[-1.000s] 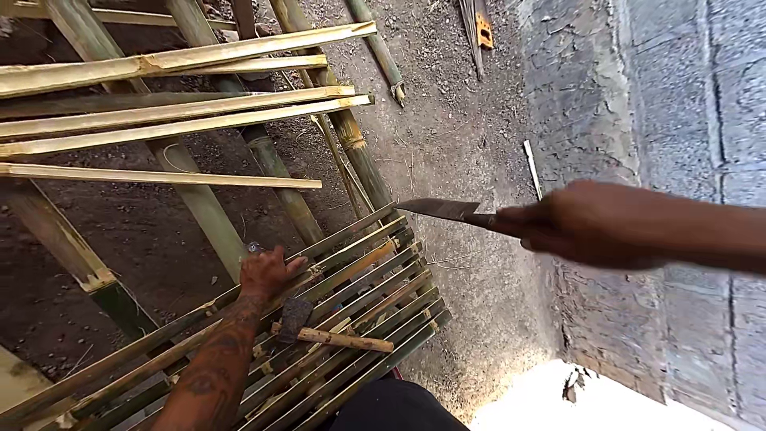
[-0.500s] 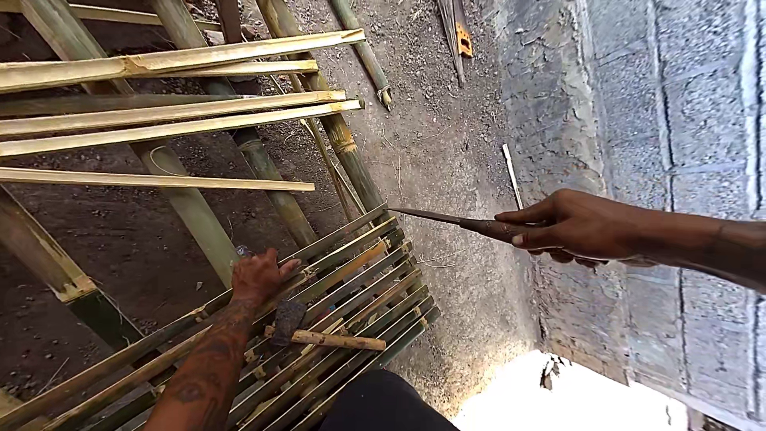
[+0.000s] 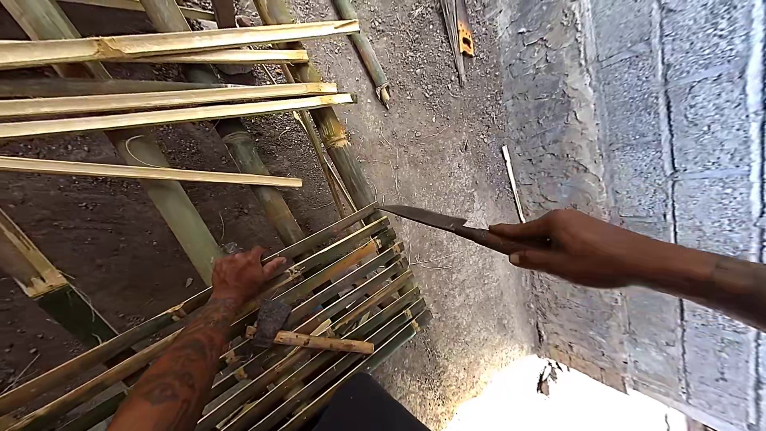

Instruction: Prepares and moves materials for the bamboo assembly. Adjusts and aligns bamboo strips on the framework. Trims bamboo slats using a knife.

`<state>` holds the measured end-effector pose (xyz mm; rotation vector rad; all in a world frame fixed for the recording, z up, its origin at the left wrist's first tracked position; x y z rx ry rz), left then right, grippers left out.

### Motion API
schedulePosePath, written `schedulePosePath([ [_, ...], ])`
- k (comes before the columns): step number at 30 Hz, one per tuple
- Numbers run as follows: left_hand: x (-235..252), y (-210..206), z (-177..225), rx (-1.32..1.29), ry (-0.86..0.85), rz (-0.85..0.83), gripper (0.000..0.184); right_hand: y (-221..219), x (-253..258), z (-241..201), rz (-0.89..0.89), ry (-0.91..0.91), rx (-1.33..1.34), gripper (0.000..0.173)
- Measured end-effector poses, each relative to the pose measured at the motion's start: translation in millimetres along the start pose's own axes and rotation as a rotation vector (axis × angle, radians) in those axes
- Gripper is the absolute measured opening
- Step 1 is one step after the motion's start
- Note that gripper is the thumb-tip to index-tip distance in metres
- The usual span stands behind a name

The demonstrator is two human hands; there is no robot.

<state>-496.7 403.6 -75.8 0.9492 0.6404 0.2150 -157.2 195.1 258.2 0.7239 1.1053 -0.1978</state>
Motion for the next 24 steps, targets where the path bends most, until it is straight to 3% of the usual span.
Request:
schedulePosePath([
  [2, -1, -1, -1, 0.009, 0.01, -0.009, 0.081, -1, -8, -17, 0.241, 0.236, -0.452, 0.055],
  [4, 0, -1, -1, 0.02, 0.004, -0.008, 0.084, -4, -15, -24, 0.344, 0.311, -0.598, 0.055],
  [6, -1, 1, 1, 0.034, -0.001, 0.003, 0.085, -2, -8, -13, 0.191, 0.195, -0.347, 0.053],
  [8, -2, 2, 2, 0.038, 0.005, 0.007, 0.084, -5, 2, 9, -0.037, -0.021, 0.188, 0.047],
  [9, -2, 2, 2, 0.041, 0.009, 0.005, 0.083, -7, 5, 17, -0.076, -0.079, 0.328, 0.048],
  [10, -2, 2, 2, 0.043, 0.011, 0.007, 0.082, -5, 7, 18, -0.062, -0.074, 0.296, 0.048],
  [13, -2, 3, 2, 0.053, 0.008, 0.014, 0.08, 1, 0, -3, 0.222, 0.189, -0.373, 0.054],
  [15, -1, 2, 1, 0.046, 0.009, 0.004, 0.081, -3, -8, -14, 0.368, 0.307, -0.606, 0.057],
  [17, -2, 3, 3, 0.047, -0.004, 0.025, 0.083, -2, -4, -7, 0.251, 0.232, -0.426, 0.053],
  [19, -1, 2, 2, 0.05, -0.002, 0.017, 0.085, -2, 6, 12, 0.0, 0.007, 0.095, 0.047],
  [20, -1, 1, 1, 0.052, 0.002, 0.011, 0.085, -4, 8, 19, -0.04, -0.061, 0.267, 0.048],
  [21, -1, 1, 2, 0.054, 0.005, 0.011, 0.085, -2, 10, 20, -0.044, -0.073, 0.277, 0.049],
  [24, -1, 0, 1, 0.059, 0.012, 0.003, 0.086, 7, 4, -3, 0.202, 0.16, -0.37, 0.05],
])
Point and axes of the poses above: each hand's wrist, its own x-axis towards the middle knuckle, its own y-axis out of the back of the hand, z = x × y, the point moved 10 cm from there along x, towards the middle knuckle, and after that the axes turned 5 degrees about -y, right-handed, at the moved point
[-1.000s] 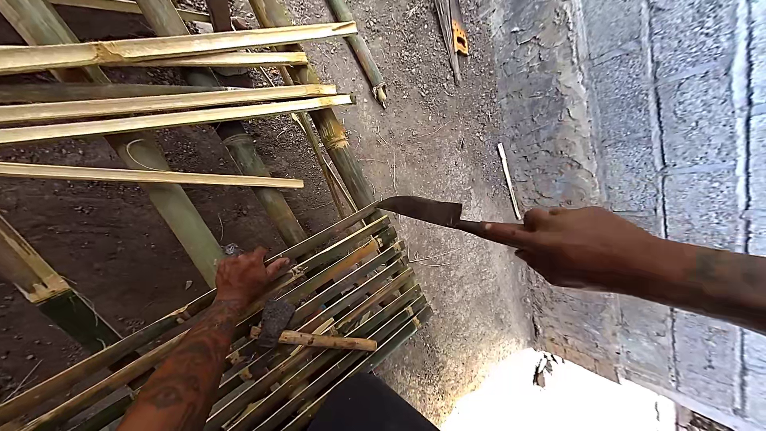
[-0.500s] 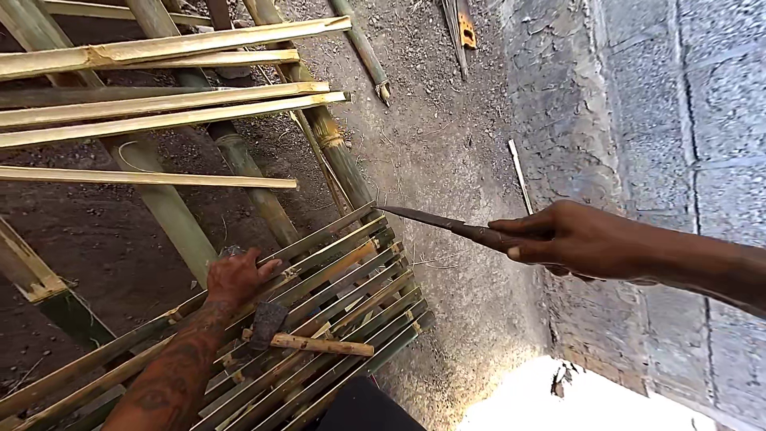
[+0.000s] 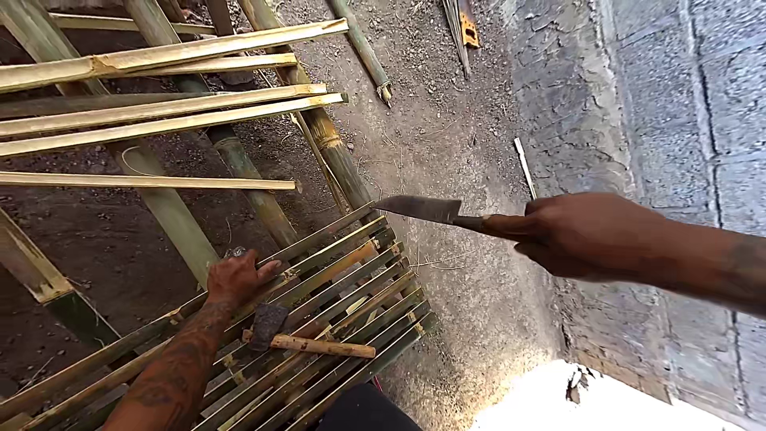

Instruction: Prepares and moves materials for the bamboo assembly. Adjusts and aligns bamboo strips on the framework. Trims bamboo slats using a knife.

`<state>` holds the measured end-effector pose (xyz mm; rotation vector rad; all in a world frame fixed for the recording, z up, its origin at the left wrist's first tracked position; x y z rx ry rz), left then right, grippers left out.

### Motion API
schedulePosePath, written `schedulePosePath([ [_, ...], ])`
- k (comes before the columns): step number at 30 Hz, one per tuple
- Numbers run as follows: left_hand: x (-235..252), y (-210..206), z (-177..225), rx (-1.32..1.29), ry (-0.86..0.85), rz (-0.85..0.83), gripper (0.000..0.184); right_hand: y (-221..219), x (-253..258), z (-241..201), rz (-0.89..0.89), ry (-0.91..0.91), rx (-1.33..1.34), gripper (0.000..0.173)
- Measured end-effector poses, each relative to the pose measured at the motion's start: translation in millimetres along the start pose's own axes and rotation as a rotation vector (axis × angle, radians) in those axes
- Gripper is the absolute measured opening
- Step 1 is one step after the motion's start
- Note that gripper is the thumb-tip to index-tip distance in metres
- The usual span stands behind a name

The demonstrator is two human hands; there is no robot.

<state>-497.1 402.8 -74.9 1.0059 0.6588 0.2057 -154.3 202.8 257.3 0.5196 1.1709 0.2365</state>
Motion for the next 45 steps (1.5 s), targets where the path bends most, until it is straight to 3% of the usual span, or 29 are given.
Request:
schedulePosePath([
  [2, 0, 1, 1, -0.003, -0.003, -0.013, 0.086, 4, -7, -16, 0.164, 0.139, -0.294, 0.051],
  [4, 0, 0, 1, 0.001, -0.004, -0.023, 0.085, 4, -6, -16, 0.104, 0.116, -0.266, 0.051],
  [7, 0, -1, 1, -0.001, -0.001, -0.031, 0.086, -3, 4, 7, -0.2, -0.145, 0.361, 0.043],
  [9, 1, 0, 1, 0.002, 0.001, -0.034, 0.086, -7, 3, 14, -0.257, -0.257, 0.665, 0.044],
  [11, 0, 1, 1, 0.001, 0.002, -0.036, 0.084, 4, 1, 0, -0.196, -0.155, 0.364, 0.042],
  [14, 0, 1, 1, 0.002, 0.009, -0.051, 0.083, 11, -8, -31, 0.098, 0.125, -0.262, 0.046],
  [16, 0, 2, 2, -0.001, -0.001, -0.041, 0.084, 9, -9, -30, 0.113, 0.139, -0.297, 0.045],
  [18, 0, 2, 2, 0.003, -0.003, -0.044, 0.085, 6, -3, -13, -0.104, -0.029, 0.026, 0.046],
  [20, 0, 3, 2, -0.014, 0.013, -0.08, 0.083, -4, 1, 3, -0.267, -0.232, 0.544, 0.044],
  [22, -1, 4, 3, -0.02, 0.017, -0.081, 0.079, -5, -1, 2, -0.303, -0.297, 0.702, 0.046],
  [24, 0, 3, 2, -0.012, 0.029, -0.093, 0.078, 7, 0, -13, -0.246, -0.177, 0.344, 0.042],
  [26, 0, 1, 1, -0.002, 0.049, -0.117, 0.078, 12, -3, -34, -0.083, 0.004, -0.067, 0.047],
  [28, 0, -1, -1, 0.0, 0.069, -0.149, 0.079, 17, -7, -46, 0.076, 0.122, -0.302, 0.042],
  [30, 0, -2, -2, 0.005, 0.077, -0.151, 0.079, 18, -5, -40, 0.068, 0.113, -0.295, 0.041],
  [33, 1, -5, -4, 0.015, 0.075, -0.138, 0.077, 16, 6, -16, -0.189, -0.088, 0.207, 0.04],
  [35, 1, -8, -6, 0.018, 0.071, -0.129, 0.077, 11, 9, -5, -0.248, -0.208, 0.538, 0.04],
  [36, 2, -8, -6, 0.016, 0.066, -0.119, 0.077, 13, 9, -5, -0.246, -0.219, 0.556, 0.039],
  [40, 3, -6, -4, 0.004, 0.053, -0.1, 0.076, 28, 1, -33, -0.047, 0.017, -0.133, 0.043],
  [42, 2, -6, -4, -0.007, 0.058, -0.102, 0.077, 23, -4, -44, 0.053, 0.108, -0.342, 0.039],
  [43, 2, -4, -3, -0.013, 0.06, -0.101, 0.077, 20, -4, -42, 0.038, 0.104, -0.325, 0.04],
  [45, 2, -3, -2, -0.017, 0.056, -0.104, 0.078, 15, -1, -27, -0.133, -0.031, -0.039, 0.044],
])
Point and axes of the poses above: each hand's wrist, its own x-axis towards the middle knuckle, its own y-axis out of the back of the hand, z = x × y, the point moved 10 cm from there along x, towards the middle knuckle, and after that the axes turned 5 degrees about -y, right-handed, at the moved point
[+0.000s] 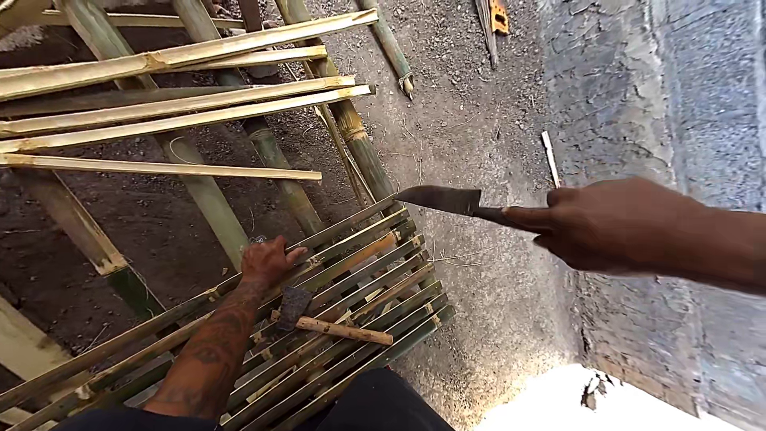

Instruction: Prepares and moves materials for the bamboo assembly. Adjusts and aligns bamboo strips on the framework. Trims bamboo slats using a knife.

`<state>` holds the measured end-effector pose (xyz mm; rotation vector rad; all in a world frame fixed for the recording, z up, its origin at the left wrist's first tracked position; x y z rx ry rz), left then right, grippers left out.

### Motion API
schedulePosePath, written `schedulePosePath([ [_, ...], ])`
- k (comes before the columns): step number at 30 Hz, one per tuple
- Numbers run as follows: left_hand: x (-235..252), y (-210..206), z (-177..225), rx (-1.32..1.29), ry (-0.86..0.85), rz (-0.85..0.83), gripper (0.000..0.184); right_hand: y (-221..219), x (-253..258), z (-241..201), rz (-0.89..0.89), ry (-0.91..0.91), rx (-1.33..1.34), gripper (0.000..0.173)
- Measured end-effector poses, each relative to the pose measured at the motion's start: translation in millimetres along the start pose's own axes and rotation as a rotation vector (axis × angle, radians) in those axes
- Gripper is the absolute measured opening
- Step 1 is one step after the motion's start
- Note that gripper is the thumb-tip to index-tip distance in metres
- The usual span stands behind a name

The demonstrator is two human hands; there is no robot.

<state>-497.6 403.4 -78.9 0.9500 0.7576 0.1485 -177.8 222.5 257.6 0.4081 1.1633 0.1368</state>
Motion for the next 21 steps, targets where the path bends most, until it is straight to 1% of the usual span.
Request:
schedulePosePath([
  [1, 0, 0, 0, -0.001, -0.001, -0.003, 0.079, -4, 3, 9, -0.077, -0.069, 0.241, 0.041],
  [2, 1, 0, 0, -0.003, -0.001, -0.008, 0.079, -9, 5, 17, -0.121, -0.132, 0.47, 0.042],
  [3, 1, 0, 0, -0.001, -0.002, -0.005, 0.079, -13, 6, 20, -0.135, -0.167, 0.602, 0.044],
  [4, 1, 0, 1, 0.002, -0.007, 0.007, 0.079, -12, 6, 18, -0.133, -0.17, 0.592, 0.045],
  [5, 0, 0, 1, 0.007, -0.008, 0.001, 0.08, -9, 4, 12, -0.105, -0.134, 0.444, 0.045],
  [6, 0, 0, 2, 0.011, -0.008, -0.006, 0.08, -6, 2, 4, -0.043, -0.068, 0.214, 0.045],
  [7, 0, 0, 2, 0.015, -0.007, -0.014, 0.081, -5, -2, -5, 0.061, 0.013, -0.021, 0.048],
  [8, 0, 1, 2, 0.014, -0.006, -0.016, 0.081, -4, -6, -12, 0.152, 0.071, -0.195, 0.045],
  [9, 0, 1, 2, 0.012, -0.008, -0.014, 0.081, -5, -10, -16, 0.21, 0.098, -0.296, 0.04],
  [10, -1, 1, 2, 0.018, -0.01, -0.013, 0.081, -7, -11, -16, 0.224, 0.104, -0.31, 0.038],
  [11, 0, 0, 2, 0.024, -0.013, -0.016, 0.081, -9, -10, -13, 0.189, 0.09, -0.23, 0.043],
  [12, 0, -1, 2, 0.026, -0.013, -0.024, 0.08, -10, -7, -6, 0.104, 0.042, -0.066, 0.046],
  [13, 0, -2, 2, 0.026, -0.012, -0.027, 0.08, -12, -3, 2, -0.015, -0.038, 0.16, 0.043],
  [14, 0, -1, 2, 0.027, -0.011, -0.026, 0.08, -15, 0, 10, -0.083, -0.101, 0.386, 0.043],
  [15, -1, -1, 3, 0.023, -0.01, -0.027, 0.079, -18, 2, 15, -0.112, -0.138, 0.535, 0.044],
  [16, -1, 0, 3, 0.024, -0.01, -0.024, 0.079, -18, 3, 17, -0.112, -0.142, 0.567, 0.043],
  [17, -1, 0, 3, 0.029, -0.006, -0.028, 0.079, -16, 3, 15, -0.093, -0.119, 0.47, 0.041],
  [18, -1, 0, 2, 0.033, -0.001, -0.034, 0.08, -13, 0, 9, -0.037, -0.07, 0.278, 0.041],
  [19, 0, 0, 2, 0.037, -0.001, -0.03, 0.08, -11, -3, 1, 0.06, -0.011, 0.064, 0.045],
  [20, -1, 0, 2, 0.042, -0.006, -0.016, 0.082, -9, -7, -9, 0.182, 0.065, -0.124, 0.043],
  [21, -2, -1, 1, 0.05, -0.011, 0.0, 0.083, -8, -11, -16, 0.257, 0.1, -0.243, 0.036],
])
Point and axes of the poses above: each hand's wrist, its own x-axis towards the middle knuckle, its own y-axis out of the back of the hand, z = x × y, the point moved 10 cm from there along x, towards the middle knuckle, and after that the axes turned 5 degrees about -y, right-handed, at the moved point
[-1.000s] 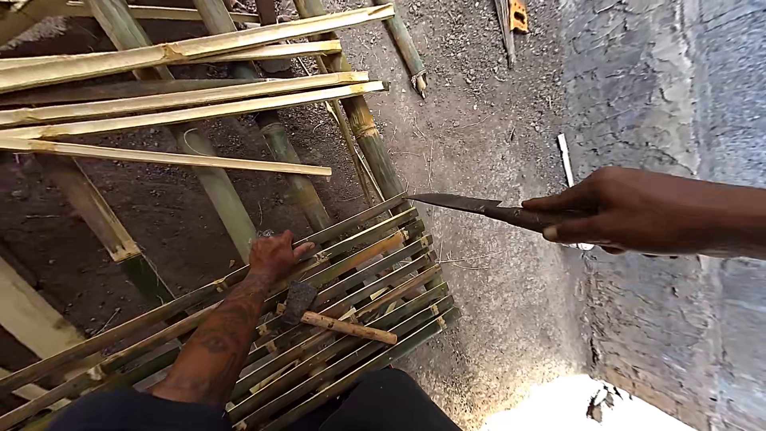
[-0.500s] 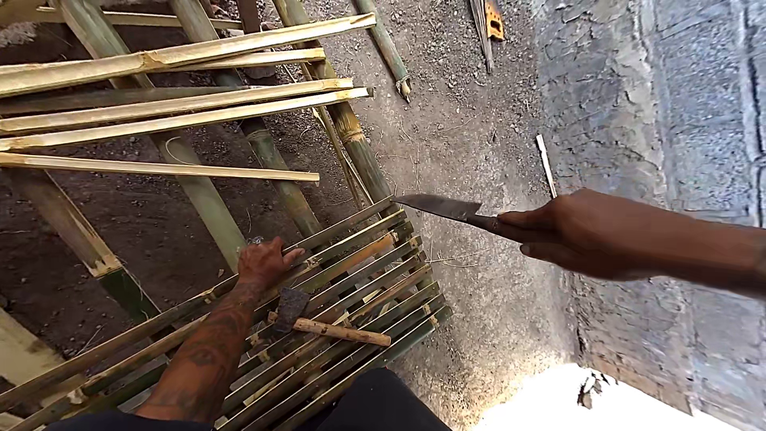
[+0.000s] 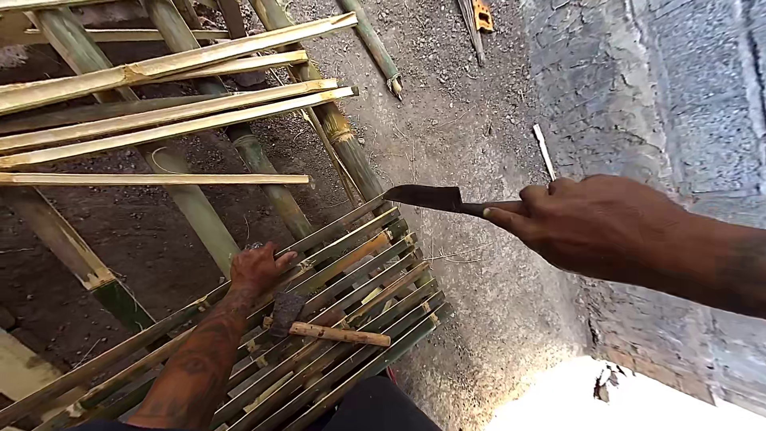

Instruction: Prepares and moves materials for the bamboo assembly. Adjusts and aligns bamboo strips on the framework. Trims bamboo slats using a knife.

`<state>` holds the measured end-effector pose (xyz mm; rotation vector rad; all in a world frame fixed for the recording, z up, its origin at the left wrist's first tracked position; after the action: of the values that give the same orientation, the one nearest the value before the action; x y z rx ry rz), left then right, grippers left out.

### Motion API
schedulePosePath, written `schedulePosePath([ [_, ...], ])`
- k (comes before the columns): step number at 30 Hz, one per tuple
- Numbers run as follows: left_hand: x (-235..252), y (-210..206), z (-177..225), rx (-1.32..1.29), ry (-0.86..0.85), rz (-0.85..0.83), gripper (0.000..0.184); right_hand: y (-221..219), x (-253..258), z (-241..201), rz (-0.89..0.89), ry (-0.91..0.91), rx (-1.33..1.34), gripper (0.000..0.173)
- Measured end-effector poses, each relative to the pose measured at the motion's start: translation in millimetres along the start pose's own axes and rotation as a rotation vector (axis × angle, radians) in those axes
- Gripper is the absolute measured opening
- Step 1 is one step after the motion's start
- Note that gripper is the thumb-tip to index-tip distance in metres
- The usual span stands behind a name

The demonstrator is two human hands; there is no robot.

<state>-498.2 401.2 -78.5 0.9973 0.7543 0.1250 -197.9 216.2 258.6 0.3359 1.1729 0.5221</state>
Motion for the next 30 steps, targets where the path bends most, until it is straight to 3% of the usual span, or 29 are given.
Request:
schedulePosePath([
  [2, 0, -1, 0, 0.015, -0.015, 0.031, 0.084, 1, 0, 1, -0.003, -0.01, 0.006, 0.034],
  [6, 0, 2, 0, 0.015, -0.001, 0.026, 0.083, -20, 5, 31, -0.269, -0.237, 0.736, 0.029],
  [8, -1, 1, -1, 0.016, 0.011, 0.035, 0.08, -33, 3, 34, -0.288, -0.278, 0.897, 0.033],
  [10, -2, -3, -3, 0.022, 0.039, 0.01, 0.08, -33, 1, 29, -0.238, -0.202, 0.668, 0.029],
  [13, -2, -3, -4, 0.025, 0.078, -0.034, 0.079, -39, -5, 27, -0.154, -0.136, 0.364, 0.04],
  [15, -1, 0, -4, 0.024, 0.104, -0.068, 0.077, -42, -17, 37, -0.072, -0.132, 0.407, 0.037],
  [17, 0, -1, -7, 0.025, 0.127, -0.072, 0.074, -43, -36, 52, 0.02, -0.141, 0.589, 0.045],
  [20, 1, -7, -12, 0.029, 0.106, -0.015, 0.076, -47, -64, 53, 0.008, -0.178, 0.667, 0.054],
  [25, 1, -9, -16, 0.01, 0.096, 0.02, 0.079, -42, -63, -4, 0.138, -0.023, 0.645, 0.056],
  [30, 0, -7, -14, -0.052, 0.097, 0.025, 0.08, -12, -54, -76, 0.107, 0.048, 0.613, 0.053],
])
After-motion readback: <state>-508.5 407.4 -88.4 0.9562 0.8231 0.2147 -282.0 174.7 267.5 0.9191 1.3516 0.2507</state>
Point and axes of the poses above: each hand's wrist, its own x-axis towards the middle knuckle, its own y-axis out of the back of the hand, z = x × y, the point moved 10 cm from there along x, towards the middle knuckle, and after that the axes turned 5 degrees about -y, right-handed, at the moved point
